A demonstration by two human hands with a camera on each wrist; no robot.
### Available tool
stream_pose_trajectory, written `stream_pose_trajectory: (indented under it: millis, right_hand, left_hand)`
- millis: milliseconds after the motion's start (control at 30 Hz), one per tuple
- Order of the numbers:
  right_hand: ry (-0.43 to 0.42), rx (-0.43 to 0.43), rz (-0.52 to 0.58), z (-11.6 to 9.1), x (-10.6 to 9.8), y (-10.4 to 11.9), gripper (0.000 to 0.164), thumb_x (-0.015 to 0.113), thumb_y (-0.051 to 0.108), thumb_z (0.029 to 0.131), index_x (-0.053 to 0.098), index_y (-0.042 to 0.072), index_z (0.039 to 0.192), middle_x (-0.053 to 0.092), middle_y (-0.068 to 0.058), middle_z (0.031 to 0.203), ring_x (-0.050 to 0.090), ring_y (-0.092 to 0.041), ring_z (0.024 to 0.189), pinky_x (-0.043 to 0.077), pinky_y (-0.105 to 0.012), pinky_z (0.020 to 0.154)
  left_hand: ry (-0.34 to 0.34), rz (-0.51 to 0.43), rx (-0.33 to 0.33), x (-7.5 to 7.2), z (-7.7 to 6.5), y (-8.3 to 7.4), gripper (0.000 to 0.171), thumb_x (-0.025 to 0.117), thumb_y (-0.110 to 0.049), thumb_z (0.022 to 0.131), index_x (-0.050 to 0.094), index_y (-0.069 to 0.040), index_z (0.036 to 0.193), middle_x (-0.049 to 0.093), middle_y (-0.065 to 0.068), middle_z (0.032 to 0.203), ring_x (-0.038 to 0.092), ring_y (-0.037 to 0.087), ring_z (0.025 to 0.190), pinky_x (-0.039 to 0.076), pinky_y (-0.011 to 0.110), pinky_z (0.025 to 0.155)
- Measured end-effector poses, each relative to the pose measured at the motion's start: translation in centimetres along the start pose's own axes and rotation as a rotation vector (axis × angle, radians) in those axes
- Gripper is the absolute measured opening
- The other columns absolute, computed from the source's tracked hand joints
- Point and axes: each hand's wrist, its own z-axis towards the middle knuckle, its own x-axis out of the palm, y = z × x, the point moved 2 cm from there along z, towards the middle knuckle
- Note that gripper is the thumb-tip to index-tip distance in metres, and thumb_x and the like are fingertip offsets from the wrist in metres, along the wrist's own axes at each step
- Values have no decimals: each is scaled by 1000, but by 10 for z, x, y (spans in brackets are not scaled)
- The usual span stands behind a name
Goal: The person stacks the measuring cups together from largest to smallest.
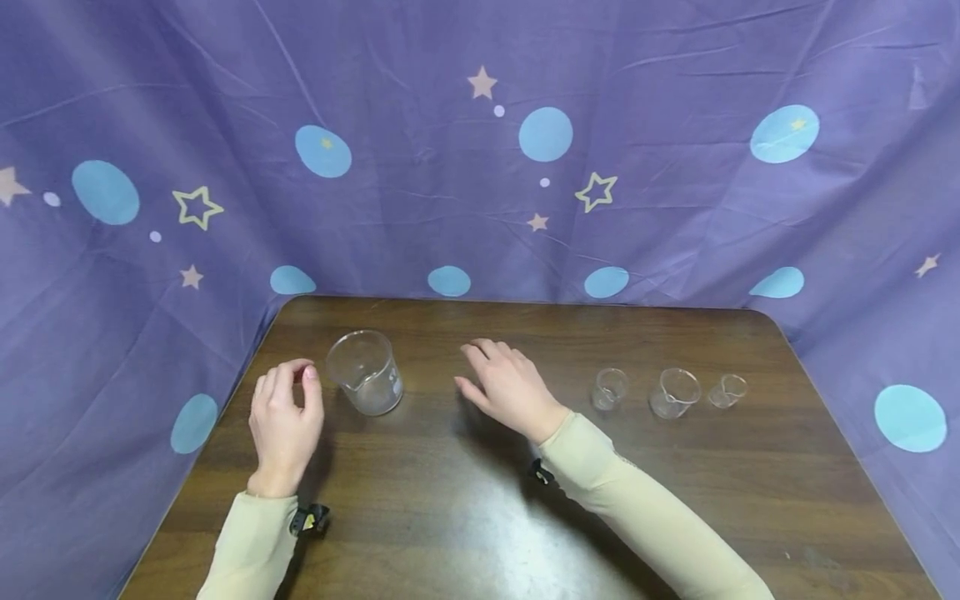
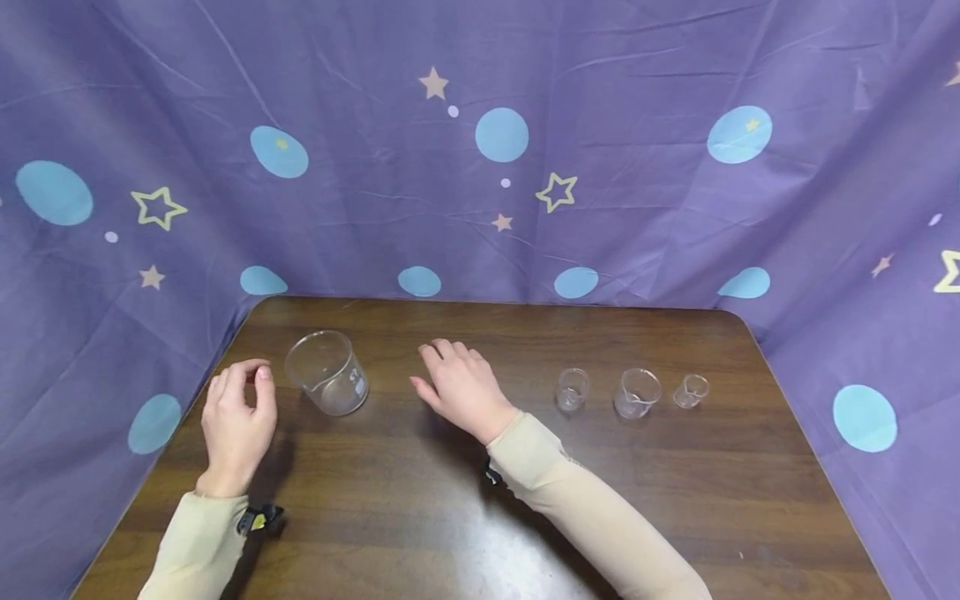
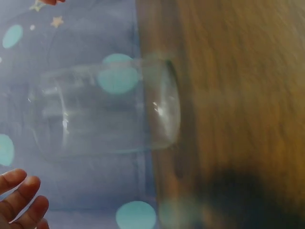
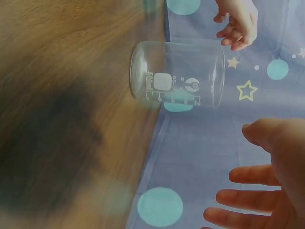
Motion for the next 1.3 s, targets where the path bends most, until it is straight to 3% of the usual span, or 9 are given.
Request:
stream_pose_trajectory:
  millis: [133,333,433,600,733,833,1033,1300]
  right_hand:
    - [6,1,14,6,10,5,43,68,35,100,65,4,130,70,-12,123,70,-31,102,62,-43,83]
    - [17,-18,24,19,23,17,42,68,37,101,66,5,128,72,-10,119,71,-30,99,62,-42,81]
    - [38,-22,22,26,28,23,42,67,38,101,66,6,129,72,-8,119,71,-28,99,62,-41,80]
    - [81,-20,44,38,36,32,46,65,42,102,64,7,133,73,-8,120,72,-27,101,62,-39,80]
    - [129,-2,86,46,43,37,52,65,46,102,63,7,137,72,-8,124,72,-25,105,63,-38,81]
    - [159,17,127,51,49,41,55,65,49,101,62,8,139,72,-8,126,72,-24,108,63,-38,81]
    - [209,77,209,59,60,47,64,67,52,99,57,8,144,70,-8,131,70,-23,114,63,-39,83]
    - [225,110,247,69,69,48,67,68,54,98,56,9,146,67,-7,135,68,-23,117,62,-38,89]
  left_hand:
    - [38,-17,-60,3,-2,11,22,57,-14,103,68,4,110,68,25,100,59,46,95,44,59,77]
    - [125,-101,-129,9,-8,30,21,58,-8,104,69,7,113,69,26,103,60,42,96,42,46,81]
    - [167,-121,-170,11,-10,35,23,56,-10,105,69,5,117,70,23,106,60,27,93,43,33,79]
    - [259,-275,-260,16,-10,40,34,45,-16,112,67,4,128,70,23,118,58,-3,99,47,10,79]
    - [337,-438,-283,19,-8,42,42,35,-17,115,62,7,135,66,29,128,60,-5,106,54,12,79]
    - [375,-495,-266,22,-7,43,41,34,-13,115,57,11,139,62,34,131,61,-5,106,56,13,78]
    - [389,-488,-265,28,-9,47,39,37,-10,114,55,12,140,61,36,131,58,-11,103,55,12,80]
    - [400,-528,-277,34,-8,44,37,40,-9,113,57,12,137,63,36,129,61,-8,102,58,15,79]
